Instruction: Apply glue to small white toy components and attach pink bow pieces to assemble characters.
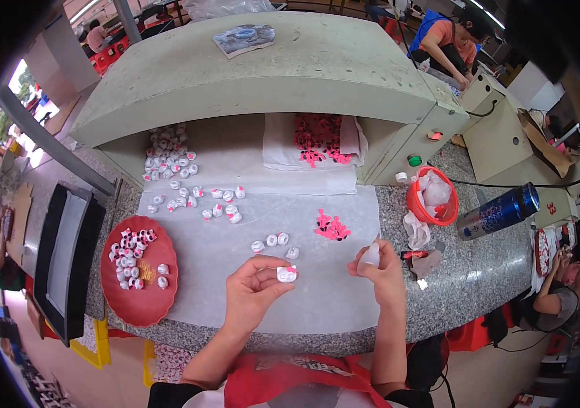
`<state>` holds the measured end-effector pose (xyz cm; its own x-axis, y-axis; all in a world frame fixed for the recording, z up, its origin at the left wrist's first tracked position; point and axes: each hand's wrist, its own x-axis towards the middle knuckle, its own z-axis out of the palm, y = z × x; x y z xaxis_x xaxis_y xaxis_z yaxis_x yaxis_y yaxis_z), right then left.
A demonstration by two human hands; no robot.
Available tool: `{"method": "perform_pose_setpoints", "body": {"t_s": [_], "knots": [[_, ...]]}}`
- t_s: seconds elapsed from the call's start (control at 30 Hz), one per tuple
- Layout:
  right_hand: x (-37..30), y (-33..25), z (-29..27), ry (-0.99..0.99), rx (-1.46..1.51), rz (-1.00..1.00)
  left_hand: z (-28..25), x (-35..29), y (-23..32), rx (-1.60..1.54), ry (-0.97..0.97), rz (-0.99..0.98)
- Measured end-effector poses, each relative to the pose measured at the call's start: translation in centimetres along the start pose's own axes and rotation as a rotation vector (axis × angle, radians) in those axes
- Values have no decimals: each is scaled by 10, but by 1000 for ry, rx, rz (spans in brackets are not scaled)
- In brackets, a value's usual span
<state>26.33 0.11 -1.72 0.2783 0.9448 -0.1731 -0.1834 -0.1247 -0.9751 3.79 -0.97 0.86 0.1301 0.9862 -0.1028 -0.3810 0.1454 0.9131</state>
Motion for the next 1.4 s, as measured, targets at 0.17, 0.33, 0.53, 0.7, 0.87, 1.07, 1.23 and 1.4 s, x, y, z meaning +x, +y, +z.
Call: {"method": "perform_pose_setpoints", "body": {"t_s": [0.17, 0.33, 0.53, 0.7, 0.87, 1.07, 1.23, 1.4], "knots": [[37, 49, -25, 81, -651, 16, 5, -1, -3, 44, -46, -10], [48, 38, -3, 69, -894, -315, 6, -4, -6, 20, -53, 7], [50, 28, 3, -78, -1217, -432, 6, -6, -5, 38, -39, -42], [30, 12, 12, -108, -789, -307, 2, -7, -7, 63, -12, -33], [-25, -39, 38, -347, -335, -173, 5, -7, -11, 63, -19, 42], [-51, -47, 60, -455, -304, -204, 8, -10, -12, 65, -35, 198], [-46, -42, 60, -465, -384, -320, 6, -15, -8, 171, -51, 247], [-48, -40, 58, -398, -385, -245, 7, -17, -1, 183, -91, 227]]}}
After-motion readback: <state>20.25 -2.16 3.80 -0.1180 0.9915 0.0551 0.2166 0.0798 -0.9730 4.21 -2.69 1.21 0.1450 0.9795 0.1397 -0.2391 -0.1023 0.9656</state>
